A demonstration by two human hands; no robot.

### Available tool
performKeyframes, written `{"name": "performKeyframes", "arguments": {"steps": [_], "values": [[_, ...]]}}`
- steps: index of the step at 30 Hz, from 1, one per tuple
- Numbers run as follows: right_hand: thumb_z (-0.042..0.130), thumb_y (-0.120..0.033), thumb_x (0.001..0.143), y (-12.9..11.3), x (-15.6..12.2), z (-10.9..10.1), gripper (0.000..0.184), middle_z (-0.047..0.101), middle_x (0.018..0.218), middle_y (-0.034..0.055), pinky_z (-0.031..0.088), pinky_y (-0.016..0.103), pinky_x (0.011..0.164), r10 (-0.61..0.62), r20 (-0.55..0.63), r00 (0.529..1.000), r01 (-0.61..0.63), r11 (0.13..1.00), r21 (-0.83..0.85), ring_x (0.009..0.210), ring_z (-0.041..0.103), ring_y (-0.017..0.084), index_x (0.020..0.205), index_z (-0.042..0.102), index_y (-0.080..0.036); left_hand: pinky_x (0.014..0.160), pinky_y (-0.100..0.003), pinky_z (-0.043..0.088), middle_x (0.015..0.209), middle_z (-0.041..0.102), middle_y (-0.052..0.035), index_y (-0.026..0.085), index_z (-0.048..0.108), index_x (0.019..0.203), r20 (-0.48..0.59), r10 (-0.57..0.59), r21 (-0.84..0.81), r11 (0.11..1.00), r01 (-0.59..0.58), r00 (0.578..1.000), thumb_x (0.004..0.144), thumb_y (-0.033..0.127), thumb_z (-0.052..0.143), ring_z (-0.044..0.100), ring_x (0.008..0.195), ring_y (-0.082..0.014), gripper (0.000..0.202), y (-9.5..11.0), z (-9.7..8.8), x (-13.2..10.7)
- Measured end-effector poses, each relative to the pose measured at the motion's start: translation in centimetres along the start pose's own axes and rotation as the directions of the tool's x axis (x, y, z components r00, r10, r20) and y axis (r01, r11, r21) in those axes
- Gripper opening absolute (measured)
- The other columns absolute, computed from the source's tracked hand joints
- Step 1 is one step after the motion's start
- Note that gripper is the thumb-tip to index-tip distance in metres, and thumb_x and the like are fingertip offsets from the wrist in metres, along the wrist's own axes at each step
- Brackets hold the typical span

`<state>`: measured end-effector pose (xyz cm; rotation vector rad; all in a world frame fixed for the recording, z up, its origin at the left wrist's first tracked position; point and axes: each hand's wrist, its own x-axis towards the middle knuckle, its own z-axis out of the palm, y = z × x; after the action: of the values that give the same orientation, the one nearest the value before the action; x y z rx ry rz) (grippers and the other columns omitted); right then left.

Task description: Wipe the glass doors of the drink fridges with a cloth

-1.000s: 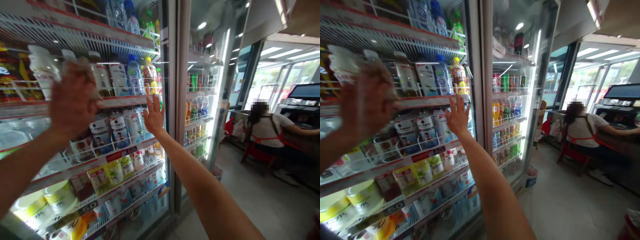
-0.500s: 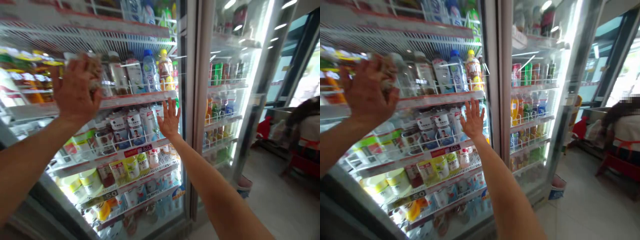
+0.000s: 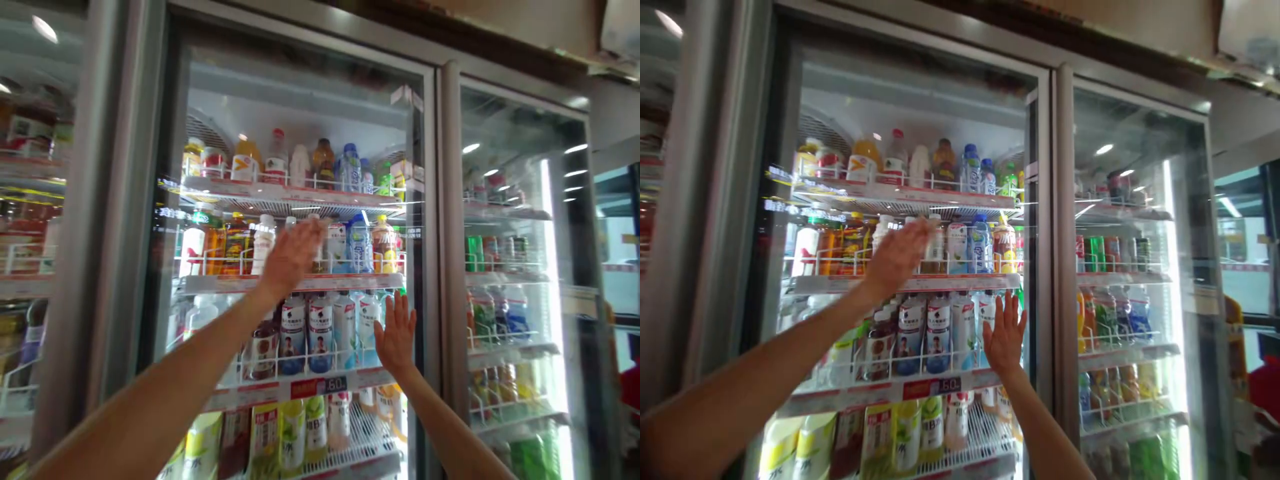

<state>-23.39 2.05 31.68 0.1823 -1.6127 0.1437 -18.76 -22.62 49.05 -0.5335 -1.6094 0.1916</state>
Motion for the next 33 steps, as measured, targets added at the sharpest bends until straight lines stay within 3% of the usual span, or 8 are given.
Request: {"name": "performKeyframes", "arguments": {"steps": [4,8,12,15,19,22,26,33], "values": [[0.028,-0.034,0.091,-0.2,0.0,0.0,0.063,0.013,0.150,0.0139,0.021,0.054,0.105,0.001,-0.002,1.000,-0.001,1.000,-0.026,0.139,0.009,0.026,0.144,-0.002,-0.018,0.103,-0.055,0.027,0.144,0.029,-0.0186,0.004,0.040,0.129,-0.212,-0.430,0.012,0.897,0.442,0.878,0.085,0.021,0.035,0.024,0.133,-0.0322,0.047,-5.8,-2.8,2.1],[0.031,-0.033,0.090,0.1,-0.1,0.0,0.064,0.017,0.149,0.0155,0.024,0.054,0.104,-0.019,-0.002,1.000,0.019,0.999,-0.041,0.138,0.011,0.027,0.144,-0.001,-0.018,0.109,-0.045,0.024,0.143,0.036,-0.0052,0.021,0.042,0.130,-0.056,-0.062,-0.007,0.998,0.062,0.996,0.087,0.024,0.037,0.024,0.135,-0.0235,0.044,0.5,-0.1,0.7],[0.035,-0.032,0.089,1.2,0.7,-0.5,0.064,0.022,0.147,0.0148,0.022,0.056,0.104,-0.064,-0.009,0.998,0.064,0.998,-0.016,0.137,0.016,0.028,0.144,0.004,-0.021,0.110,-0.040,0.024,0.139,0.041,-0.0013,0.026,0.041,0.131,0.027,0.277,-0.046,0.960,-0.275,0.961,0.087,0.023,0.037,0.029,0.133,-0.0180,0.044,3.7,1.6,-1.3],[0.033,-0.030,0.089,2.2,2.0,-0.9,0.060,0.026,0.146,0.0129,0.021,0.055,0.106,-0.098,0.001,0.995,0.098,0.995,0.015,0.137,0.019,0.026,0.144,0.009,-0.022,0.109,-0.043,0.027,0.141,0.038,-0.0072,0.019,0.041,0.132,-0.127,0.019,-0.037,0.999,-0.024,0.992,0.086,0.020,0.035,0.026,0.135,-0.0207,0.046,-0.5,0.0,0.5],[0.032,-0.033,0.090,2.7,3.3,-0.7,0.060,0.028,0.145,0.0147,0.022,0.052,0.106,-0.119,-0.008,0.993,0.119,0.992,0.044,0.138,0.013,0.026,0.144,0.010,-0.018,0.109,-0.051,0.023,0.142,0.034,-0.0163,0.007,0.040,0.131,-0.269,-0.365,-0.089,0.931,0.355,0.891,0.085,0.024,0.038,0.023,0.135,-0.0282,0.049,-1.3,0.0,3.6],[0.032,-0.032,0.090,2.7,3.3,-0.5,0.059,0.032,0.143,0.0163,0.022,0.051,0.106,-0.122,-0.028,0.992,0.124,0.991,0.049,0.138,0.010,0.026,0.143,0.013,-0.014,0.111,-0.047,0.025,0.138,0.043,-0.0102,0.014,0.045,0.127,-0.093,-0.070,-0.080,0.995,0.063,0.993,0.086,0.025,0.038,0.028,0.134,-0.0240,0.043,4.4,2.3,3.0],[0.031,-0.030,0.090,2.9,3.2,-0.5,0.056,0.033,0.142,0.0167,0.021,0.051,0.106,-0.145,-0.027,0.989,0.147,0.985,0.085,0.139,0.007,0.025,0.141,0.020,-0.011,0.110,-0.041,0.028,0.138,0.043,-0.0041,0.019,0.044,0.128,0.024,0.209,-0.099,0.974,-0.206,0.978,0.087,0.021,0.035,0.030,0.133,-0.0187,0.042,6.2,2.6,1.3],[0.029,-0.034,0.088,2.6,3.2,-0.7,0.054,0.029,0.145,0.0127,0.015,0.050,0.110,-0.059,0.105,0.993,0.046,0.991,0.125,0.139,-0.002,0.022,0.137,0.031,-0.011,0.115,-0.047,0.014,0.148,0.019,0.0015,0.011,0.026,0.136,-0.214,-0.415,-0.012,0.906,0.422,0.884,0.083,0.025,0.037,0.013,0.136,-0.0247,0.056,-2.6,-0.4,2.3]]}}
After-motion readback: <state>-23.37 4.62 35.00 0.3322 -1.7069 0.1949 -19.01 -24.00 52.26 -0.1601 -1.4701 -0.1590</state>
